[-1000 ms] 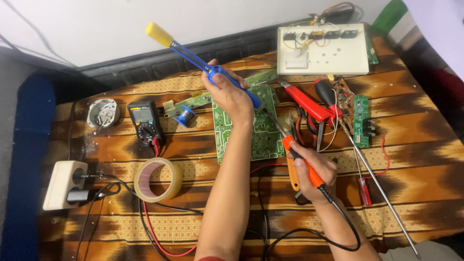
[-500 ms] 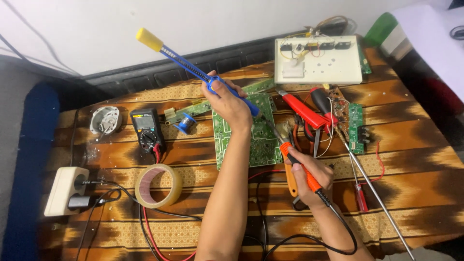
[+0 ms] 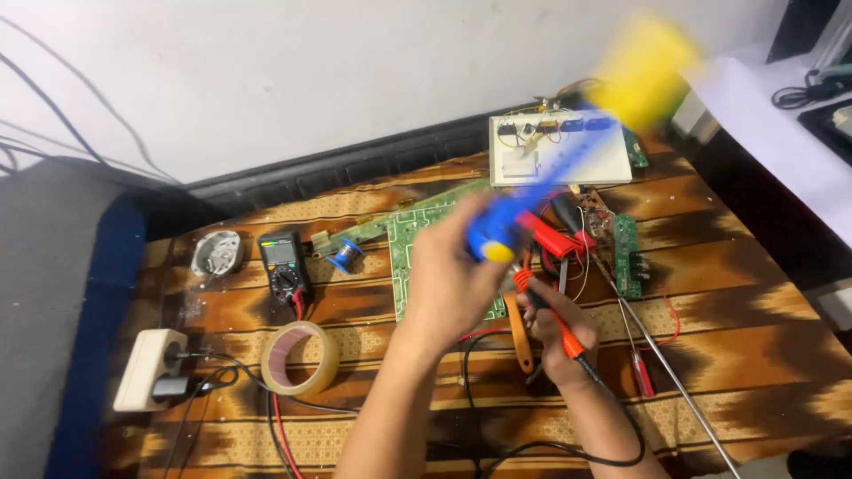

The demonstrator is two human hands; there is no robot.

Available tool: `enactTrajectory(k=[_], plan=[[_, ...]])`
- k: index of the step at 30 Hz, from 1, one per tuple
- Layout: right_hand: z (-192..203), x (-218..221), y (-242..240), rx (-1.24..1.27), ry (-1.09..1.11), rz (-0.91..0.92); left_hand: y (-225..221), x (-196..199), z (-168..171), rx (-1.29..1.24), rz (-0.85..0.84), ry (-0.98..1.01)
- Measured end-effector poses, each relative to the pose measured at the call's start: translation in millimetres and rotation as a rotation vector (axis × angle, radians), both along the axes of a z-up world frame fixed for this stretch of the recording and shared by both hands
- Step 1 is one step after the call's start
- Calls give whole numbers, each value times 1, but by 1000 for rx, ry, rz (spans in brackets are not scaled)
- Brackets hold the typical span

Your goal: Desoldering components from a circuit board using a soldering iron and a desoldering pump, then cleaning the board with a brush.

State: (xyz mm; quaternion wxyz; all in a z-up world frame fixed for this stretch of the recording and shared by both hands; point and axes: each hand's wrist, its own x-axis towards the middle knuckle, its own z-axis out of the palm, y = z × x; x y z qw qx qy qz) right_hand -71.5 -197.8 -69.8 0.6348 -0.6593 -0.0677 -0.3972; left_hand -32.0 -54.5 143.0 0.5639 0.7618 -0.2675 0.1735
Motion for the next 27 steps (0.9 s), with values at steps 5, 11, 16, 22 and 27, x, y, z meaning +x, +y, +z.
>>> enactTrajectory(k=[5,11,16,22,27], plan=[[25,-16,-17,148,150,-5,53,-24,-52,922,-7,101],[14,-5,-31,482,254,401,89,-48,-116,1304,-22,28],[11,-10,-29,606,203,530,53,-67,-108,1423,-50,62],[10,-16,-21,485,268,608,-20,-77,-169,1252,80,0],[20,-19,-18,499,236,480,-4,-63,-176,1156,-13,29]])
